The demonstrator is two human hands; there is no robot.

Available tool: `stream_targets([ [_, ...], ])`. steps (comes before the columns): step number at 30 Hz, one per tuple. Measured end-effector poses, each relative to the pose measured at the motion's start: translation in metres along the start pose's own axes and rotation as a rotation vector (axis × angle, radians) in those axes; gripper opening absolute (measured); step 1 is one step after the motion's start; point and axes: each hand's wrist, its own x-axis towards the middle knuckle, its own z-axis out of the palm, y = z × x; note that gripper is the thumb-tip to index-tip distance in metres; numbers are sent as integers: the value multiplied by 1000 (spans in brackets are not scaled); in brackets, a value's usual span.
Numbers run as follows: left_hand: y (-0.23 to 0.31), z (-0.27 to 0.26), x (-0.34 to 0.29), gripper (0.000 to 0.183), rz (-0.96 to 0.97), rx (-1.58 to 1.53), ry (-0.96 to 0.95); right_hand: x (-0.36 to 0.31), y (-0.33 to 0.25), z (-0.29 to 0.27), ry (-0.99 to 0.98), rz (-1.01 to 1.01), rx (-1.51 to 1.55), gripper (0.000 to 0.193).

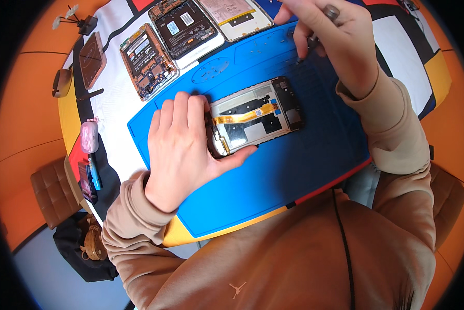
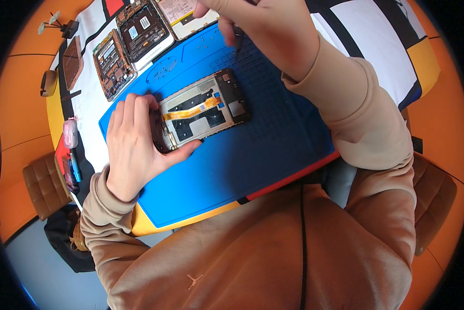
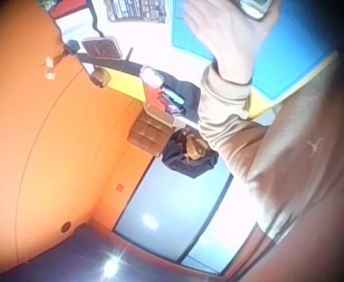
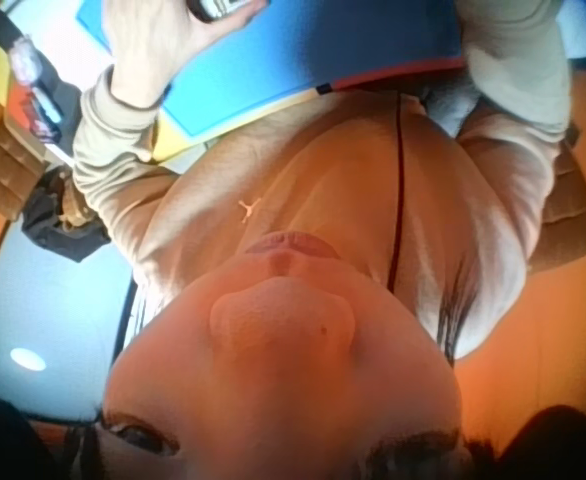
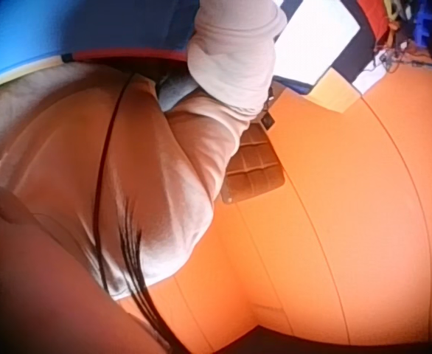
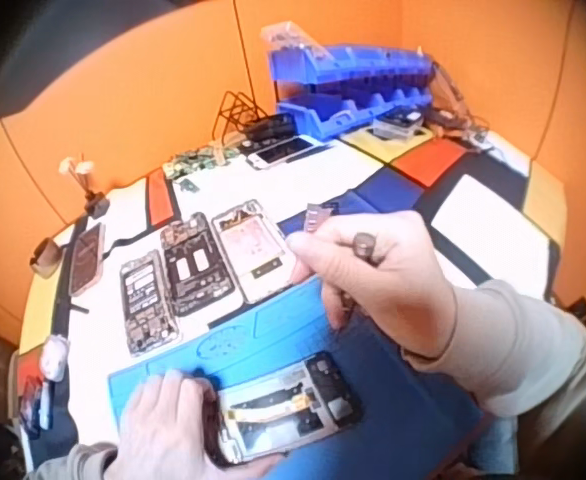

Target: The person uses a screwdriver to remove screws from a disassembled smartphone, then compares it with another phone. They continue unscrewing and handling internal components on a blue mat.

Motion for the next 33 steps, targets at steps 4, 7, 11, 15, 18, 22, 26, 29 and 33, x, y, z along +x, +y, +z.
stream_targets([
  [4,9,-10,-7,71,-46,94,-64,-2,12,11,-23,-207,-112,16],
  [7,13,-7,-9,71,5,82,-3,-10,15,10,-39,-265,-390,49],
  [11,11,7,-5,73,226,-195,-40,-9,22,11,16,-341,-175,43],
  [15,11,12,-5,73,281,-249,-145,-6,27,9,-30,-477,-221,38],
  [18,11,11,-8,69,242,-210,-157,-7,27,8,-42,-512,-344,34],
  [22,8,14,-8,68,220,-254,-133,-10,28,11,-20,-455,-225,29],
  [26,8,15,-6,68,218,-285,-151,-10,29,11,-38,-414,-198,27],
  [29,9,13,-5,68,226,-253,-181,-9,29,8,-76,-467,-295,26],
  [33,9,13,-5,72,234,-241,-204,-7,31,9,-51,-566,-255,24],
])
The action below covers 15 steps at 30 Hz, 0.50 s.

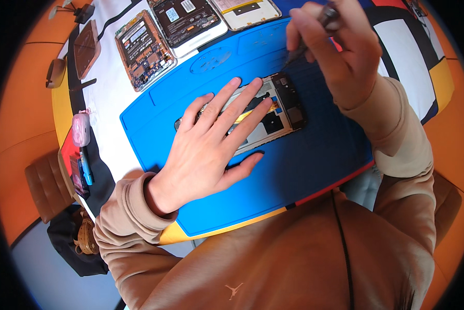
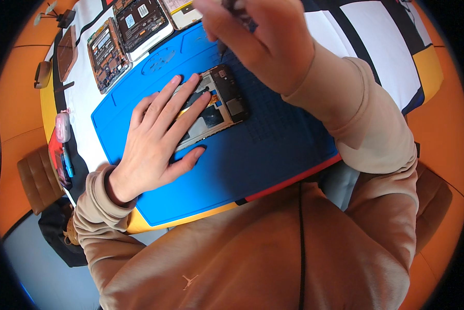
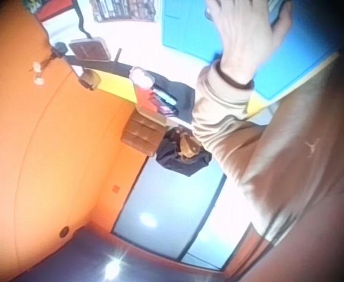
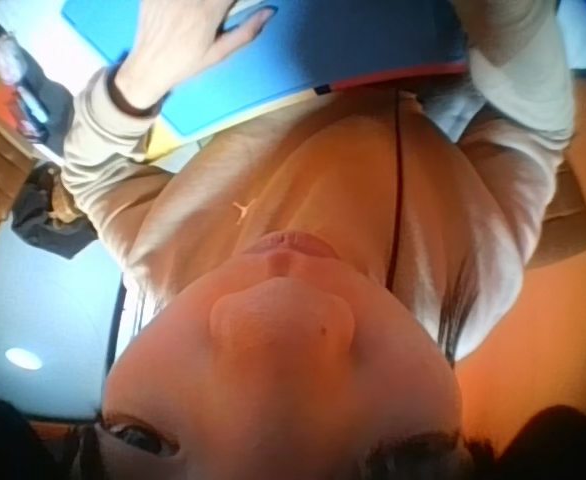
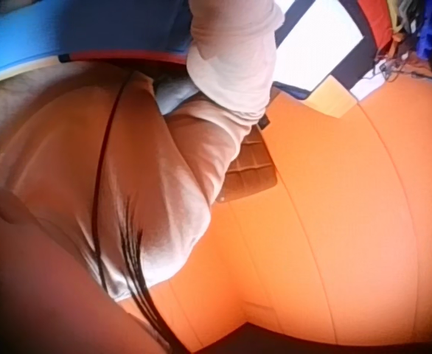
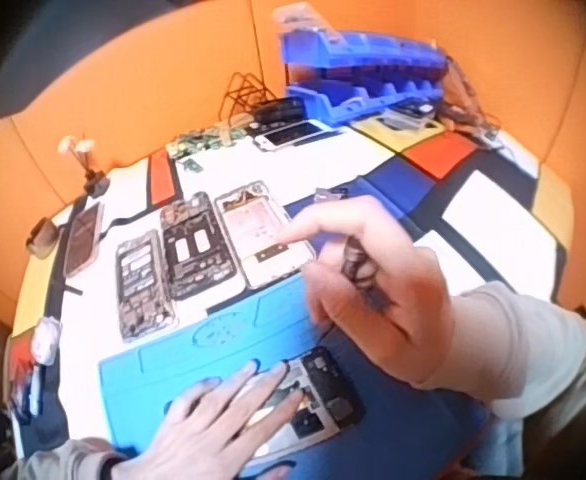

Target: The person uses a screwdriver to remove screws from a disassembled smartphone, then compares it with another phone. They continue unscrewing and handling internal components on a blue mat.

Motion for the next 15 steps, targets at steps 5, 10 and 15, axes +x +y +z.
stream_targets([
  [5,-1,2,-2,74,0,9,-3,-1,1,1,3,62,114,23],
  [10,-1,3,-1,74,-3,13,-3,-2,-1,2,-22,91,96,25],
  [15,-1,3,-1,72,2,17,10,1,-9,-3,-93,65,41,25],
])
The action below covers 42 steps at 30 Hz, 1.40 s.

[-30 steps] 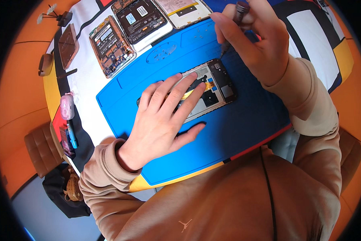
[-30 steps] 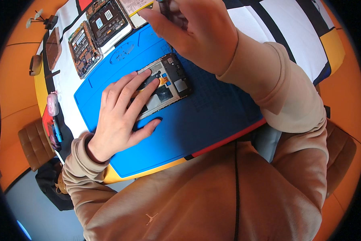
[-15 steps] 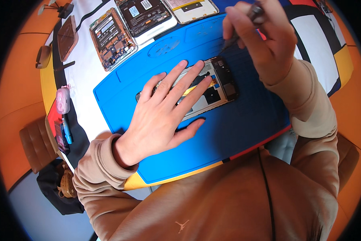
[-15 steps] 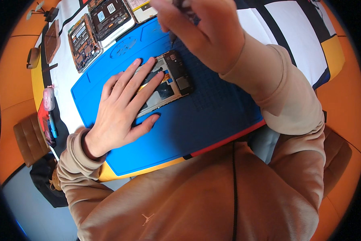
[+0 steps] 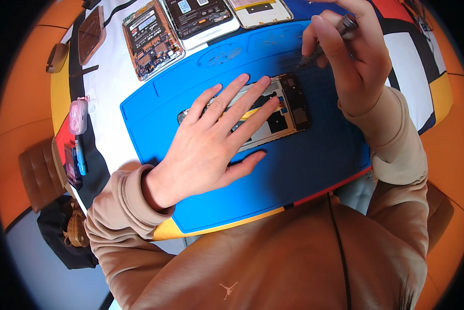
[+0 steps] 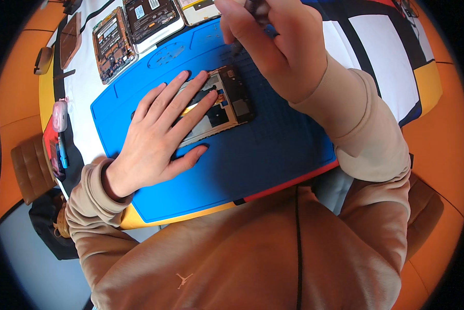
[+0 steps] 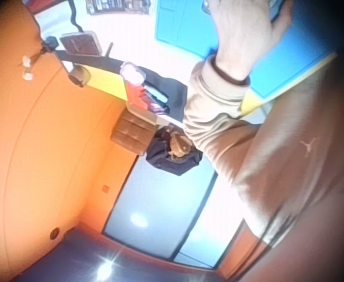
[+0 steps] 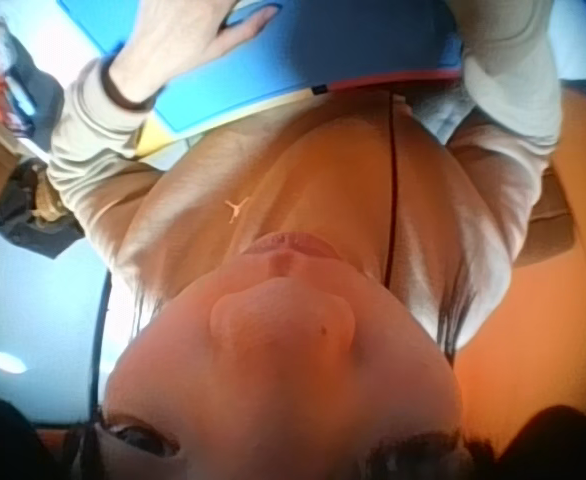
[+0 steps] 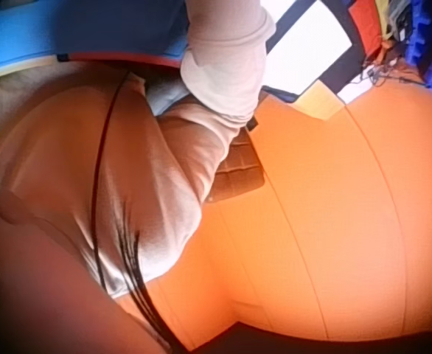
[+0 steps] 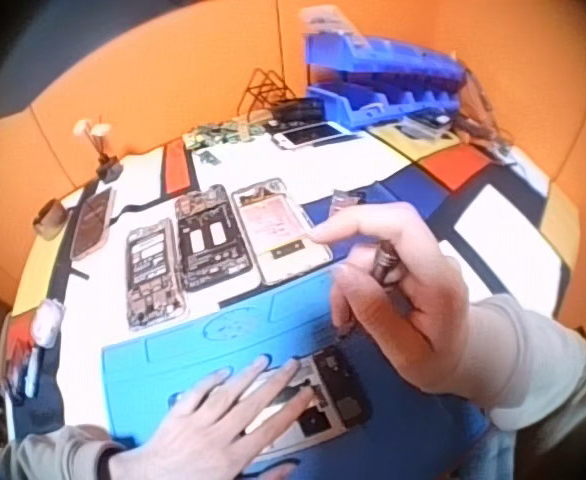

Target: The person uses a screwdriver to remove screws from a disassembled smartphone, then compares it with another phone. They continue unscrewing and handling internal components on a blue mat.

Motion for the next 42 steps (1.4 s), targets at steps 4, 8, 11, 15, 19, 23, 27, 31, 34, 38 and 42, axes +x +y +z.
stream_targets([
  [4,0,0,0,72,4,3,7,-1,-3,-1,-31,80,-15,26],
  [8,0,1,0,71,5,1,18,-2,2,-1,-17,51,74,26],
  [11,0,1,-1,70,1,2,19,-2,2,-2,-24,54,59,24],
  [15,0,1,-1,70,0,3,24,-4,0,-2,-23,55,-42,21],
  [19,0,1,-1,69,4,11,32,-5,-1,2,-5,41,-83,21],
  [23,0,2,-1,70,-2,-10,37,-6,-1,4,37,37,-149,22],
  [27,0,2,-1,70,-1,-8,36,-6,-3,5,102,80,-212,21],
  [31,0,2,-1,70,2,10,33,-4,-4,6,129,73,-247,21],
  [34,0,2,-1,70,2,7,37,-3,-2,4,91,28,-258,21],
  [38,0,2,-1,71,-3,-23,43,-1,1,-2,26,-61,-308,22],
  [42,-1,3,-2,71,-5,-25,41,5,0,-3,-121,-234,-381,20],
])
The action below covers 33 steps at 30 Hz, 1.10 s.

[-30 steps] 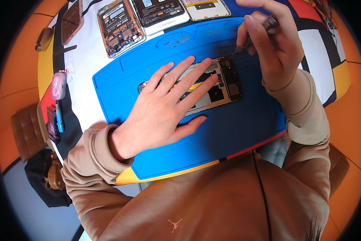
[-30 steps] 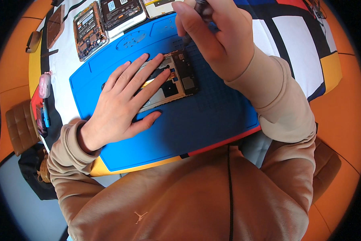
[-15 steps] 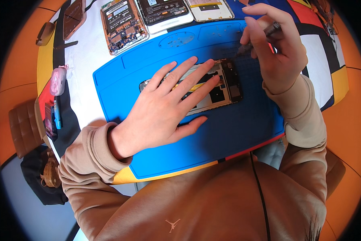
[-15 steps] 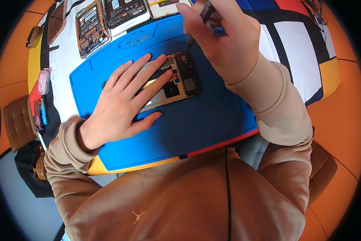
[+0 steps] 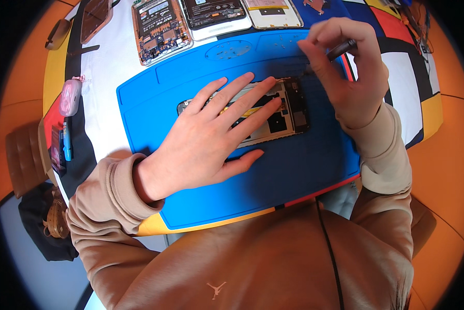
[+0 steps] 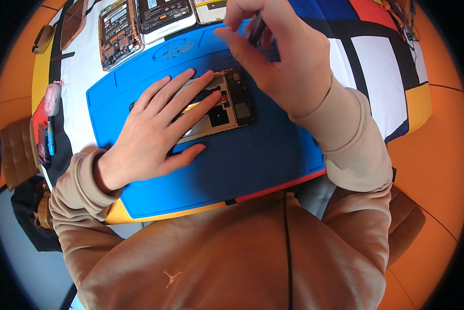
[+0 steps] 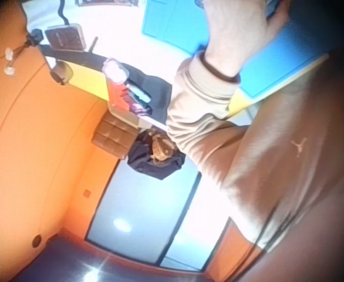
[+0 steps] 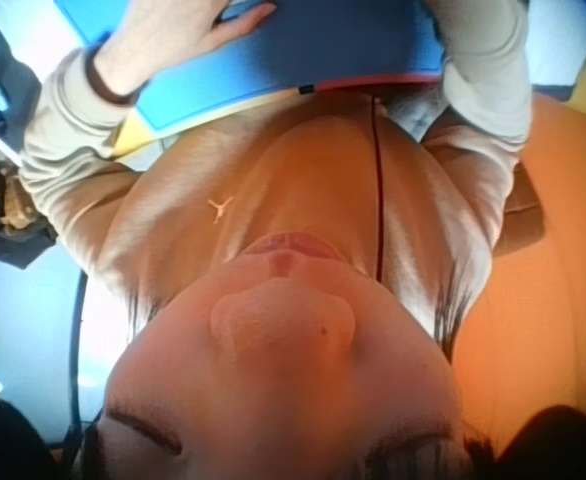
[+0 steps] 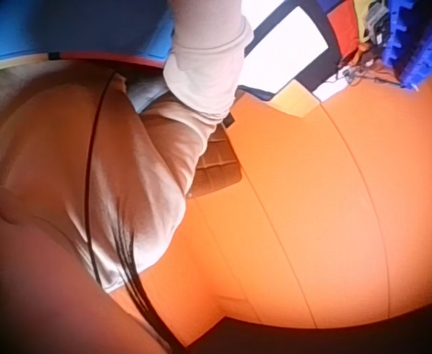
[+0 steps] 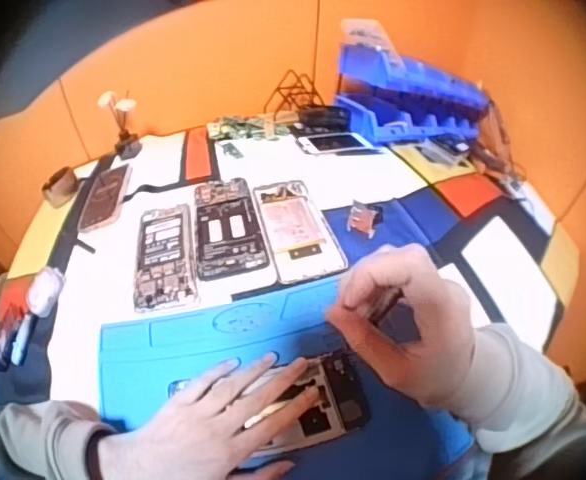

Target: The person uses a screwdriver to remove screws from a disassembled smartphone, then compares it with another phone. They continue unscrewing and handling internal components on a blue mat.

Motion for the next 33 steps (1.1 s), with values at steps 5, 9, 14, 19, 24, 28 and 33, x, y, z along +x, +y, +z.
stream_targets([
  [5,-1,1,-1,72,2,-8,-5,9,-8,-14,-190,25,74,32],
  [9,-1,2,-2,73,0,-26,15,7,-7,-22,-235,37,58,35],
  [14,-2,3,-3,72,3,-44,24,2,-1,-14,-150,62,145,31],
  [19,-4,5,-4,71,15,-55,45,4,-1,-10,-136,16,169,37],
  [24,-5,6,-6,71,25,-79,65,2,-2,-12,-141,28,259,36],
  [28,-5,7,-6,71,26,-81,68,-2,-2,-11,-118,98,231,35],
  [33,-5,7,-6,72,27,-81,71,-2,0,-11,-109,81,252,35],
])
